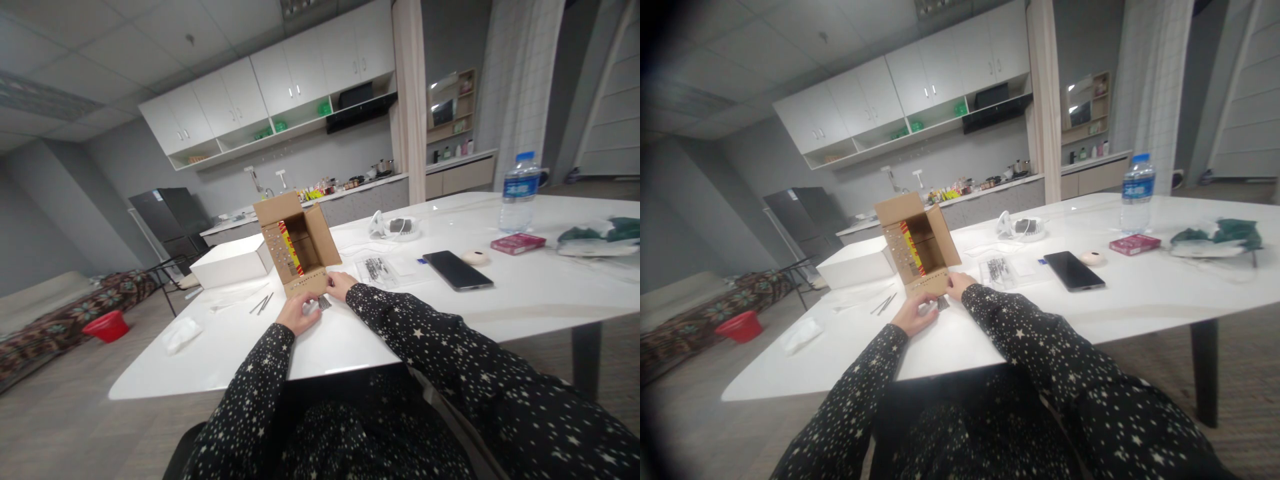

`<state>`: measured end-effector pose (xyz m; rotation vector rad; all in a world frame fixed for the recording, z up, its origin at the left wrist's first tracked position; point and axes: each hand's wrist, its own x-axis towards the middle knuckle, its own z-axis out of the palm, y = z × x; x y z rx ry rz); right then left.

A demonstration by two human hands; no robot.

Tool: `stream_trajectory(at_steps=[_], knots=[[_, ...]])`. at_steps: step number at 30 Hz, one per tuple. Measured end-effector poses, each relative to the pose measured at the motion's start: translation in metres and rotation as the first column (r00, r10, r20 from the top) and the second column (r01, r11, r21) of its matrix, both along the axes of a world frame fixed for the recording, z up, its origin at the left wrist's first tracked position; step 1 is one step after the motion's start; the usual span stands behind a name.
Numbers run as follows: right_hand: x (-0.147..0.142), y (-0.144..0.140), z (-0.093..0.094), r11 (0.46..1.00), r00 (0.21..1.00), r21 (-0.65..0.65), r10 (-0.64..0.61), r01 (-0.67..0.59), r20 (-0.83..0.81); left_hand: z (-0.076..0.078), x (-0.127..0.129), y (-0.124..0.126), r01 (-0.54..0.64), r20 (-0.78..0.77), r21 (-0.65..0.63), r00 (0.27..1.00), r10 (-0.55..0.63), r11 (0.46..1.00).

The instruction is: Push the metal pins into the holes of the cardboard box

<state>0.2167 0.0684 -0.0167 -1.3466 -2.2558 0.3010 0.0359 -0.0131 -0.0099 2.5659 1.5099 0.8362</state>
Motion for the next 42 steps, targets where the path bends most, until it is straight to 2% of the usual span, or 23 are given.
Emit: stream_trajectory(at_steps=[28, 36, 42], knots=[[-0.0006, 0.0021, -0.0024, 1.000, 1.000, 0.008, -0.002, 0.002, -0.001, -0.0009, 0.0010, 0.0010, -0.013, 0.026, -0.024, 1.000, 0.014, 1.000], [-0.0004, 0.0025, -0.0027, 1.000, 1.000, 0.012, 0.004, -0.004, -0.001, -0.0074, -0.0020, 0.0063, -0.014, 0.029, -0.003, 0.999, 0.014, 1.000], [-0.0007, 0.0039, -0.0042, 1.000, 1.000, 0.007, -0.004, 0.004, 0.008, -0.0062, -0.0020, 0.0076, 0.009, 0.035, 0.007, 0.999, -0.009, 1.000]])
